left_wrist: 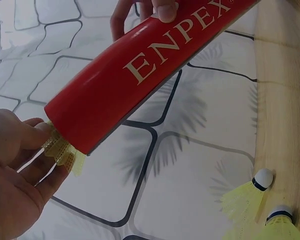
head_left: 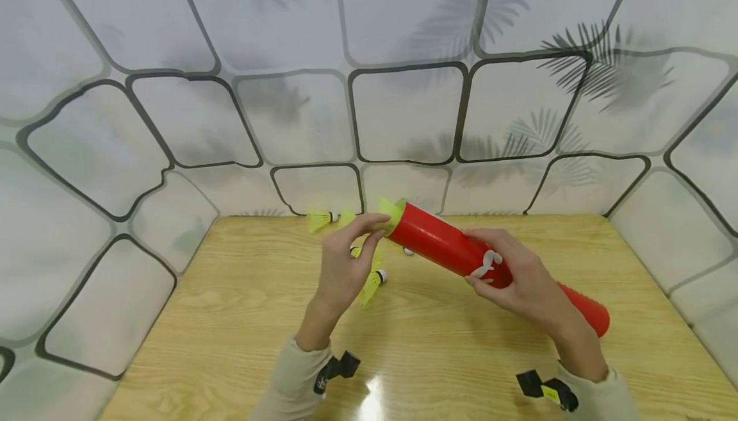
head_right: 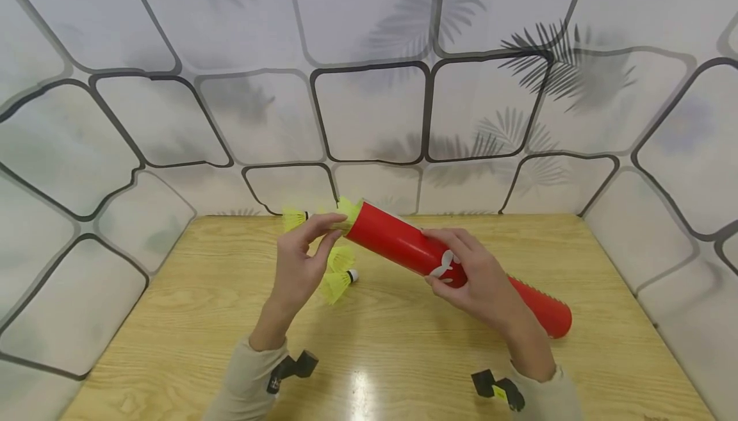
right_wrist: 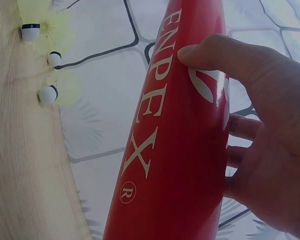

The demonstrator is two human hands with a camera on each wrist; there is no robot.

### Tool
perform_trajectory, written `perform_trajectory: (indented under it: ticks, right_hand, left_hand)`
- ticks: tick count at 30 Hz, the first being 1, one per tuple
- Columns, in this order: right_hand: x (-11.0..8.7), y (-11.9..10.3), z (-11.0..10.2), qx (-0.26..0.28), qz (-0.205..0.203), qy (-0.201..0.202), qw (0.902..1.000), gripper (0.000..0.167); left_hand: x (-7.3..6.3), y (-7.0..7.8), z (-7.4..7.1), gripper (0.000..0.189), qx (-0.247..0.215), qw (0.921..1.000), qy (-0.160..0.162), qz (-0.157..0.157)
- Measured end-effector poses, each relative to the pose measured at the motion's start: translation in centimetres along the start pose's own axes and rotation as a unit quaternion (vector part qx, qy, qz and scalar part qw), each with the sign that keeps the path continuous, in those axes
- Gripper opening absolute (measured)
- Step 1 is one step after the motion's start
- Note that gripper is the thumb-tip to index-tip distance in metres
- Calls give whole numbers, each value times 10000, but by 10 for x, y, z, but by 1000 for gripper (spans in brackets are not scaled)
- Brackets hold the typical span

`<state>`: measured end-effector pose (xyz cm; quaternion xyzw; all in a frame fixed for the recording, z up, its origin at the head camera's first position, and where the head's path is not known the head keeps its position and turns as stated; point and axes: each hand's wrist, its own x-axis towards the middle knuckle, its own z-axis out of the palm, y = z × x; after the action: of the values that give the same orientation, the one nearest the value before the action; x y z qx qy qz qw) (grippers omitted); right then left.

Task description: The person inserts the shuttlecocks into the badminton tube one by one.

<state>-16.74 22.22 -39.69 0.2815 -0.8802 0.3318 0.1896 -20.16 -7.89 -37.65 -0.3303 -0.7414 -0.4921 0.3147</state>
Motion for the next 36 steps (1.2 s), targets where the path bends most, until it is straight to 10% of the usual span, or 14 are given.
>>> perform_trajectory:
  ticks: [36]
  right_hand:
    - [0, -2, 0, -103, 86, -77, 9999, 80]
  left_hand:
    - [-5, -2, 6, 35, -608, 9919, -1085, -249]
